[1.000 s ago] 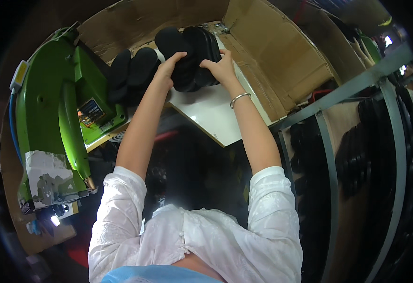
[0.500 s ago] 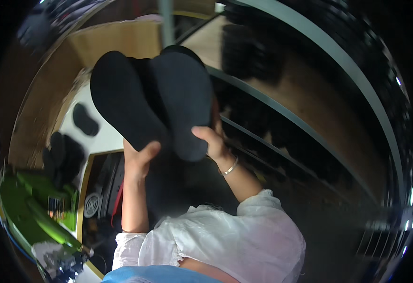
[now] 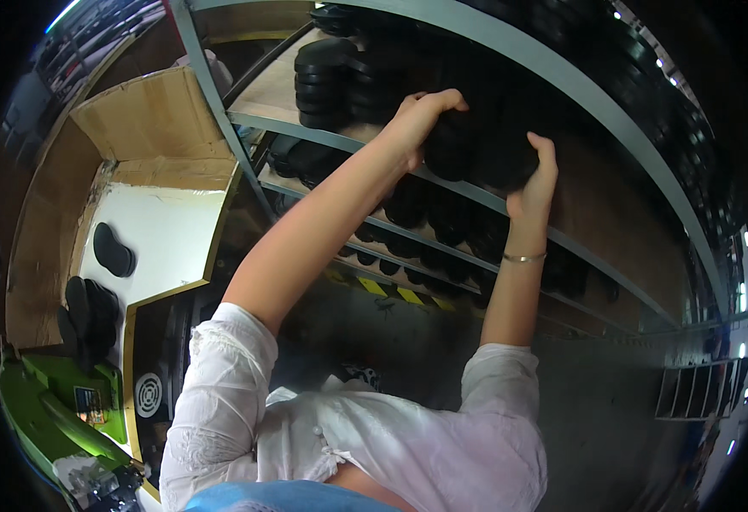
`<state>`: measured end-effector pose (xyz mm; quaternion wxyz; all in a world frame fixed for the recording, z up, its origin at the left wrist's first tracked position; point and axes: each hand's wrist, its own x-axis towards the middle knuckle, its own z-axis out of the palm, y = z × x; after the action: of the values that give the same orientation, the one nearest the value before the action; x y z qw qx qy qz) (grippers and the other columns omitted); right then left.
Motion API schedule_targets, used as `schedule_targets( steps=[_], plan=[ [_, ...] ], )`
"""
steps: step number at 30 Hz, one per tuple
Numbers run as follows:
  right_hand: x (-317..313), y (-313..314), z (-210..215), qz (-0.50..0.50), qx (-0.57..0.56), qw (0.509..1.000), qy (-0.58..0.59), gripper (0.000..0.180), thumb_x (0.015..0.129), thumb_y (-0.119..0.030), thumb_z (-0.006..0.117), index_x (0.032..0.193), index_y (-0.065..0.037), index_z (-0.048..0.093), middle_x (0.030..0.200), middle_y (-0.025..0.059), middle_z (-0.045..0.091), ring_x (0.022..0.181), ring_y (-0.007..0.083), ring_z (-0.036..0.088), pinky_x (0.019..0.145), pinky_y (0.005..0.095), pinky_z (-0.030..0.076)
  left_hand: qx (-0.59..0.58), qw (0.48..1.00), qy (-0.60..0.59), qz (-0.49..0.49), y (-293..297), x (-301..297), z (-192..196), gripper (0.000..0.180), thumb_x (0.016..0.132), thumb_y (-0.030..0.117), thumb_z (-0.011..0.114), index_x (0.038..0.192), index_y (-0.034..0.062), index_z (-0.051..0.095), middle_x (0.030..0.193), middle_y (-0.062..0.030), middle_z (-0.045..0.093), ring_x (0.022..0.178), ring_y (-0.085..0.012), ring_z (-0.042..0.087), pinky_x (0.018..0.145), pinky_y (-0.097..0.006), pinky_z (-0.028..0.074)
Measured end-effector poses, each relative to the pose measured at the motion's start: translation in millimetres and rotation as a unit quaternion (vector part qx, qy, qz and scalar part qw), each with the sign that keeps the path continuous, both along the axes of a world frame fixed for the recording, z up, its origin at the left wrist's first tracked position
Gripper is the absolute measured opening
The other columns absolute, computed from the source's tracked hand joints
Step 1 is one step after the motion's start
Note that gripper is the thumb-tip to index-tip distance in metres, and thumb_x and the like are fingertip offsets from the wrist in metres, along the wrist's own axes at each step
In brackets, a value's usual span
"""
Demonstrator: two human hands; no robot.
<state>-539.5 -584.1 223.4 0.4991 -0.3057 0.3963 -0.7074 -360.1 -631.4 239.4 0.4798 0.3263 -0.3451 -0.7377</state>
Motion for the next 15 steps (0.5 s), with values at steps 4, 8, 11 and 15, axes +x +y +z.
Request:
schedule_targets(
  steps=[4, 8, 11, 15],
  plan=[
    [6.1, -41.5, -18.3, 0.054, 0.042, 0.998, 0.008, 0.034, 0.078, -0.023, 0.059, 0.103, 0.0, 0.057, 0.101, 0.0093, 0.059, 0.092, 0.0201, 0.058, 0.083, 0.0318, 0.047, 0.081, 0.994, 0.075, 0.0, -24.0, 4.2, -18.7, 0.033, 0.068, 0.02, 0.062, 0.091, -0.0029, 0.06, 0.086, -0.0136, 0.061, 0.078, -0.0242, 0.061, 0.073, -0.036, 0.051],
    [4.9, -54.2, -31.4, 0.063, 0.053, 0.996, 0.021, 0.038, 0.08, -0.028, 0.057, 0.106, 0.0, 0.057, 0.101, 0.0109, 0.062, 0.092, 0.0239, 0.06, 0.083, 0.0359, 0.048, 0.061, 0.992, 0.086, 0.068, -11.7, 7.1, -18.1, 0.047, 0.068, 0.027, 0.065, 0.093, -0.0121, 0.057, 0.088, -0.0185, 0.062, 0.078, -0.0263, 0.062, 0.073, -0.034, 0.05],
    [8.7, -55.0, -34.7, 0.039, 0.008, 0.999, -0.016, 0.039, 0.08, -0.024, 0.059, 0.108, 0.003, 0.054, 0.106, 0.0115, 0.058, 0.095, 0.0228, 0.058, 0.085, 0.0331, 0.046, -0.092, 0.982, -0.085, 0.138, 4.2, 10.4, -32.9, 0.068, 0.071, 0.034, 0.065, 0.112, -0.0164, 0.045, 0.111, -0.0228, 0.055, 0.102, -0.0275, 0.056, 0.09, -0.033, 0.043],
    [54.6, -23.8, -22.2, -0.351, -0.108, 0.907, 0.205, 0.05, 0.085, -0.016, 0.057, 0.124, 0.006, 0.037, 0.132, 0.0202, 0.037, 0.122, 0.0276, 0.04, 0.103, 0.0358, 0.031, -0.28, 0.957, -0.071, -0.01, 101.3, 95.5, -53.9, 0.056, 0.081, 0.019, 0.061, 0.127, -0.0054, 0.04, 0.12, -0.0155, 0.054, 0.11, -0.0177, 0.052, 0.09, -0.029, 0.043]
  ],
)
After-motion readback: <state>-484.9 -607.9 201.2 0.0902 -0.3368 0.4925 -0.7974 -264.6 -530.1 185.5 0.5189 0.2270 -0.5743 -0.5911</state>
